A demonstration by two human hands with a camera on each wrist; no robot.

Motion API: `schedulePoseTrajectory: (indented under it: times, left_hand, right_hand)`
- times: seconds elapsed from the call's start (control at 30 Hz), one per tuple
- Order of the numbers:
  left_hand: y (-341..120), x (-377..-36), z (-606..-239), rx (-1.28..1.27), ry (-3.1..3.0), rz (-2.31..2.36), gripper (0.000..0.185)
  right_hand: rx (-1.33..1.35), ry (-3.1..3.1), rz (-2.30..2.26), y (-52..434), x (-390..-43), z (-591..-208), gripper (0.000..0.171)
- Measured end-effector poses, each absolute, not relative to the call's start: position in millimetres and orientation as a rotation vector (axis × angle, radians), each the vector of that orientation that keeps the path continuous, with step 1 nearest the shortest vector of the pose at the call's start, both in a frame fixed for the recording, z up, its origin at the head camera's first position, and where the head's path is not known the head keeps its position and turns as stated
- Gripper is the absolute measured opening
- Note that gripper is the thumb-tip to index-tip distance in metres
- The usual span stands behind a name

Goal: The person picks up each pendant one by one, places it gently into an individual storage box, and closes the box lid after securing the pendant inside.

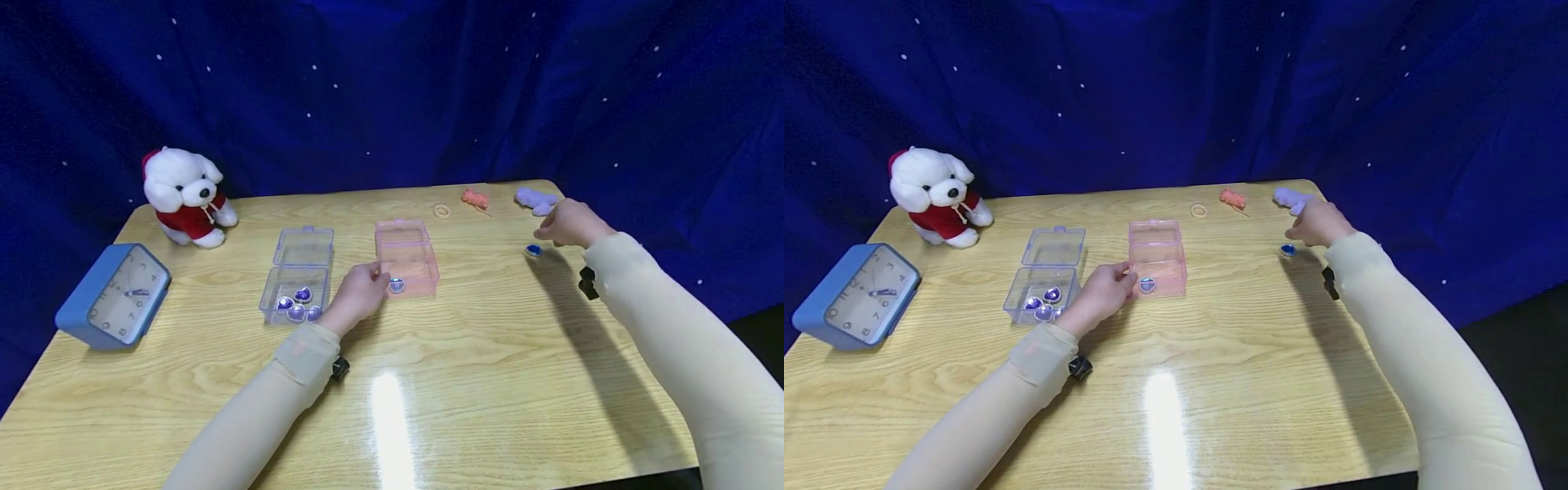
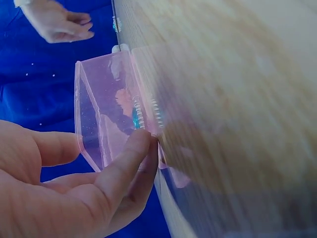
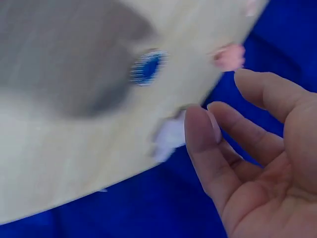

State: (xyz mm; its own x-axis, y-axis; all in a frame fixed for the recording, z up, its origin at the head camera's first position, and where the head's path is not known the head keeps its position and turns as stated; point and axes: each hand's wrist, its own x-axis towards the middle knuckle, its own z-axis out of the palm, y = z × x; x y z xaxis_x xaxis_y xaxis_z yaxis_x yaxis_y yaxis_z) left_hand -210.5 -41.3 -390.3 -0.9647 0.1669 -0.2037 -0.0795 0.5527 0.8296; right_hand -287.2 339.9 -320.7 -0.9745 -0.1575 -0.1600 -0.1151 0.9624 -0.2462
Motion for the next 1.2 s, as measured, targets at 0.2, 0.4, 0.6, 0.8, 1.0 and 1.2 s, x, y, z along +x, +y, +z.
schedulePoseTrajectory:
  times: [0.2, 0.4, 0.6, 0.8, 1.0, 1.2]
  left_hand:
    - [-43.6, -210.8, -390.6, 0.074, 2.534, 1.373, 0.052]
    - [-44.8, -211.1, -390.7, 0.082, 2.528, 1.377, 0.052]
    - [-45.2, -211.3, -391.6, 0.081, 2.527, 1.36, 0.052]
    - [-45.2, -210.9, -391.5, 0.063, 2.515, 1.364, 0.052]
    - [-42.0, -212.3, -391.6, 0.079, 2.489, 1.375, 0.053]
    - [-42.2, -213.7, -391.9, 0.055, 2.499, 1.369, 0.052]
  right_hand:
    - [0.004, 2.941, -0.347, 350.3, -291.3, -348.4, 0.036]
    - [0.097, 2.984, -0.344, 346.7, -296.3, -365.8, 0.044]
    - [0.124, 2.99, -0.341, 337.1, -298.9, -370.6, 0.043]
    - [0.088, 3.019, -0.317, 333.1, -300.3, -373.2, 0.034]
    - [0.006, 3.012, -0.261, 338.1, -298.8, -376.0, 0.026]
    - [-0.154, 3.038, -0.233, 338.8, -301.2, -379.9, 0.023]
